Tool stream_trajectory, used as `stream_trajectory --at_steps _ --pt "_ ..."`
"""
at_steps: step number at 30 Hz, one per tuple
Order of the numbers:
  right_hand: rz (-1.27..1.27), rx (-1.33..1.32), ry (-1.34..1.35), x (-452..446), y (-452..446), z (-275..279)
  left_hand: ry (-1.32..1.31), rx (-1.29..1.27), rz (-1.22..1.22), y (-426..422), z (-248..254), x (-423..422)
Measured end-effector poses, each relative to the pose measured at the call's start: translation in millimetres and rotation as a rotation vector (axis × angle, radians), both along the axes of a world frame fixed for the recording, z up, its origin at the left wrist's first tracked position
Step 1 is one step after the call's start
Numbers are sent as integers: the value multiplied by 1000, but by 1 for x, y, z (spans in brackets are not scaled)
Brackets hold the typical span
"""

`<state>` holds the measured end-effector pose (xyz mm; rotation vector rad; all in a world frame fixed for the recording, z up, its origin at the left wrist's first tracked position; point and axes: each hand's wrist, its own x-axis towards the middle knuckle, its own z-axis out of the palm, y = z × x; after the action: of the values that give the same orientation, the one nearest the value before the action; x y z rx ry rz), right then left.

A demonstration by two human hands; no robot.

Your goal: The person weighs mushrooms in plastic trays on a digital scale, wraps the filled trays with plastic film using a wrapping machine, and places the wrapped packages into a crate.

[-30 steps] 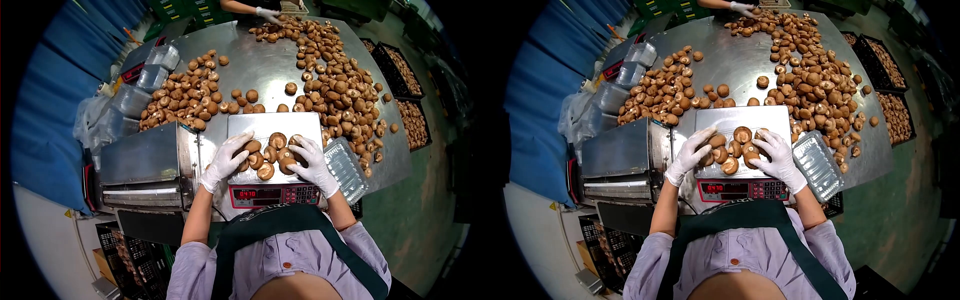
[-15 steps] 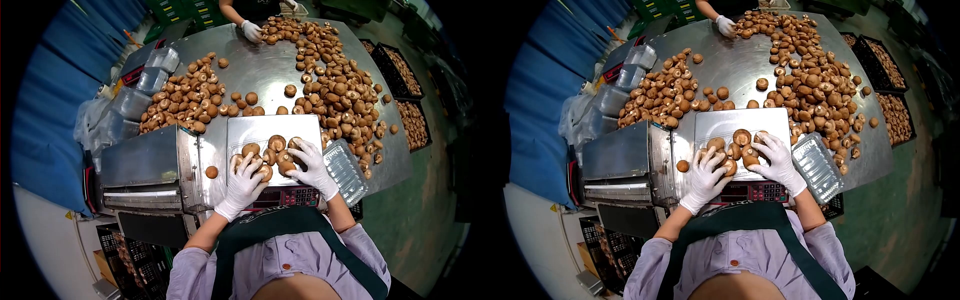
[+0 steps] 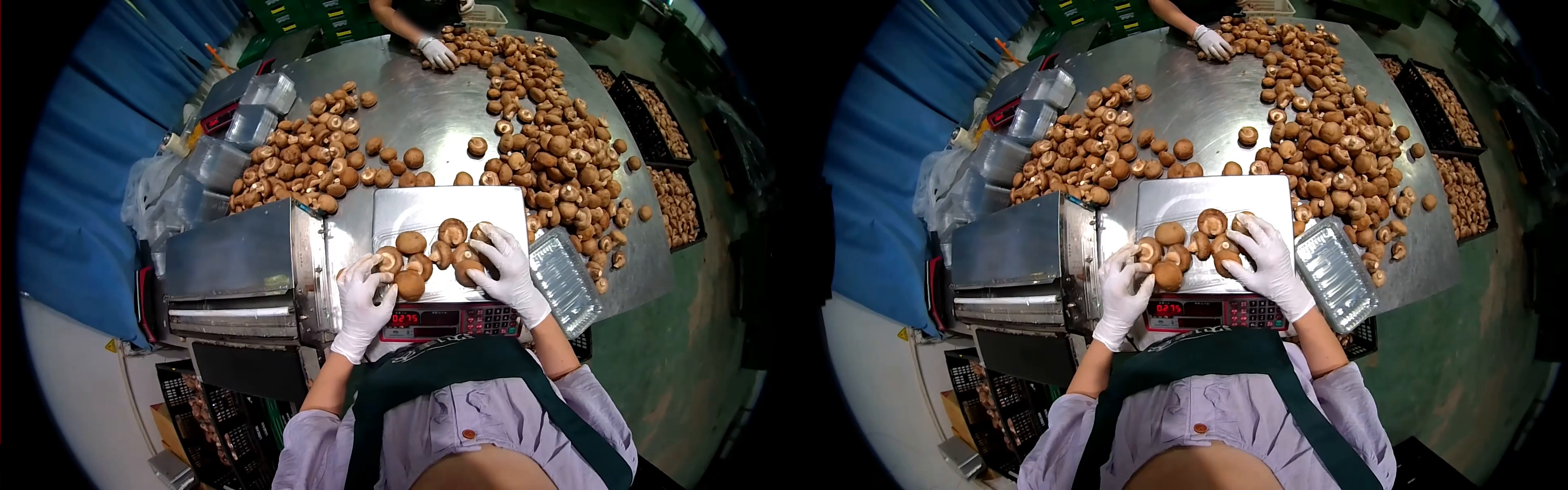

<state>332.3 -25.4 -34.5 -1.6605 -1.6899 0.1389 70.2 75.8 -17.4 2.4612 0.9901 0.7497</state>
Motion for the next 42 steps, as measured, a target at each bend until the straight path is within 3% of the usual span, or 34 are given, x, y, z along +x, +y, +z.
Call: stream_trajectory --at_steps 6,10,12,18,30,38,42 --pt "-20 25 -55 -3 -2 -2 -173 -78 -6 -5 -6 6" --pt "-12 93 23 2 -2 -4 134 56 -161 19 8 22" --pt "-10 125 6 5 0 -3 55 -28 -241 29 -4 29" --pt "94 156 -151 3 -3 2 174 198 -211 23 -4 48" --pt "57 -21 -72 8 8 10 188 172 -266 32 -7 42" --pt "5 -234 -262 -2 53 23 180 168 -230 30 -10 43" --pt "198 -239 -296 0 55 28 182 168 -226 30 -10 43"
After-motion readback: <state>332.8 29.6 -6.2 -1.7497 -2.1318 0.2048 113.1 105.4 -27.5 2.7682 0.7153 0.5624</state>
